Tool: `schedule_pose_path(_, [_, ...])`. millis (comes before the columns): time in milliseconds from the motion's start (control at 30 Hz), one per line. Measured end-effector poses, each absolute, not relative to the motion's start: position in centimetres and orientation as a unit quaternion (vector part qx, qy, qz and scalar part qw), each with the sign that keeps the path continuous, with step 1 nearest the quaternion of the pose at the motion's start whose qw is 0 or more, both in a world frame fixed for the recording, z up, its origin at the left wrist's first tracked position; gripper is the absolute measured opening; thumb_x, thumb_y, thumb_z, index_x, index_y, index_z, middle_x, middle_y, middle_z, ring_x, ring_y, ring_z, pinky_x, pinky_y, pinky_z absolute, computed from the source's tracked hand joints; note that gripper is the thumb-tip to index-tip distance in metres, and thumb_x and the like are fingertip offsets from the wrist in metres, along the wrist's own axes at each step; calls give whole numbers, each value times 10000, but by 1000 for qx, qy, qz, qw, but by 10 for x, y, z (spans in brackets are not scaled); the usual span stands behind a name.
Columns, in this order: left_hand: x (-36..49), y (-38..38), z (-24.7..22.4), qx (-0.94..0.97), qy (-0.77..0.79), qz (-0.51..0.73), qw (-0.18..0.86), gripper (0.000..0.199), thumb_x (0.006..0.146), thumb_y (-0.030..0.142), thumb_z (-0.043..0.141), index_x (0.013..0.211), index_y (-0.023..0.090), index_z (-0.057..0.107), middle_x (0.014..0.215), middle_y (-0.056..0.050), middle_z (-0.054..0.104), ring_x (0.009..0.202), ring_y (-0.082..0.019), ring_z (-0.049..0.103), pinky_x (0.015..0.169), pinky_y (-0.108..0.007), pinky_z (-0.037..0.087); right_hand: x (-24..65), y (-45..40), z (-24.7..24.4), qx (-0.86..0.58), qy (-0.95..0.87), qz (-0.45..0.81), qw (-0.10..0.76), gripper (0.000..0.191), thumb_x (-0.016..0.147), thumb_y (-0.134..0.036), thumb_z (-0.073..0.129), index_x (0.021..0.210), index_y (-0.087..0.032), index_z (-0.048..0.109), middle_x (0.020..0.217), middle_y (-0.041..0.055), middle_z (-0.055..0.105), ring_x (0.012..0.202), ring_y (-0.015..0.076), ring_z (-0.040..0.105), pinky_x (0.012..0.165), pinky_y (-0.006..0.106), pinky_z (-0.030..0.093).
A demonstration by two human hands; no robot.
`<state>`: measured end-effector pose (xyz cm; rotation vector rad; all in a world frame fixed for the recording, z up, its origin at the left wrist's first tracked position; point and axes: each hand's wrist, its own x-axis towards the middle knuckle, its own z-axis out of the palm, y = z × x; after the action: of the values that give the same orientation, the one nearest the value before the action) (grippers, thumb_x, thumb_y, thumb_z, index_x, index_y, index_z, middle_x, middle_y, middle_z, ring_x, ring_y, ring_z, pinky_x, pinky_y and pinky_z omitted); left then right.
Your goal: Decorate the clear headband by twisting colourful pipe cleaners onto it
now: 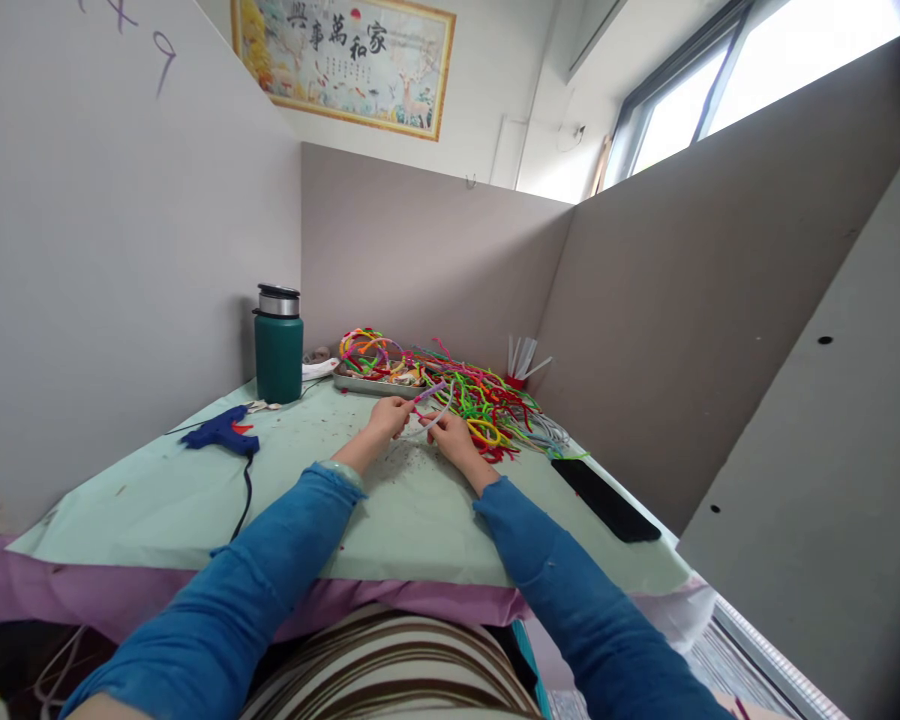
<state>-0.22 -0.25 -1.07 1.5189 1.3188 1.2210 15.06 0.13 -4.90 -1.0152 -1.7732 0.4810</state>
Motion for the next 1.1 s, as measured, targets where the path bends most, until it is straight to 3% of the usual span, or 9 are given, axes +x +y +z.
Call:
schedule_pose_path(233, [-2, -2, -11, 598, 497, 480, 406, 283, 817, 367, 559, 631, 162, 497, 471, 59, 403, 341, -52, 329, 382, -210, 238, 152, -1, -42, -417, -729, 119, 530, 192, 751, -347, 620, 647, -211, 707, 690, 35, 631, 710, 181, 544, 667, 286, 396])
schedule_pose_path(467, [-3, 2, -15, 614, 527, 457, 370, 297, 798, 405, 570, 642, 152, 562, 453, 58, 389, 360, -62, 323, 394, -214, 239, 147, -11, -37, -381, -726, 230, 524, 332, 763, -470, 598, 588, -192, 645, 529, -2, 535, 539, 137, 454, 544, 265, 337])
schedule_pose_path(633, [-3, 2, -16, 655, 536, 440, 301, 252, 799, 347, 558, 758, 131, 682, 492, 26, 477, 438, -82, 369, 431, -211, 267, 146, -16, -34, -359, -708, 289, 535, 392, 766, -492, 593, 517, -189, 587, 474, -6, 476, 468, 113, 402, 491, 261, 307])
schedule_pose_path(867, [-2, -1, -11, 732, 513, 406, 188, 231, 803, 236, 558, 869, 132, 753, 713, -55, 688, 649, -141, 545, 573, -208, 364, 148, -13, -35, -357, -662, 332, 570, 383, 755, -540, 582, 653, -176, 651, 480, -25, 463, 434, 93, 368, 445, 247, 260])
schedule_pose_path(1000, [-2, 0, -14, 760, 510, 377, 145, 299, 798, 321, 593, 994, 160, 752, 760, -79, 718, 689, -178, 579, 618, -230, 375, 148, -14, -35, -346, -668, 333, 569, 399, 758, -541, 576, 623, -170, 636, 479, -23, 463, 439, 89, 365, 456, 248, 267])
schedule_pose_path(1100, [-3, 1, -17, 758, 511, 385, 129, 304, 810, 359, 577, 977, 184, 761, 787, -85, 725, 706, -188, 588, 619, -234, 370, 147, -15, -34, -341, -670, 336, 567, 401, 756, -538, 581, 604, -169, 631, 491, -14, 484, 447, 89, 372, 463, 247, 275])
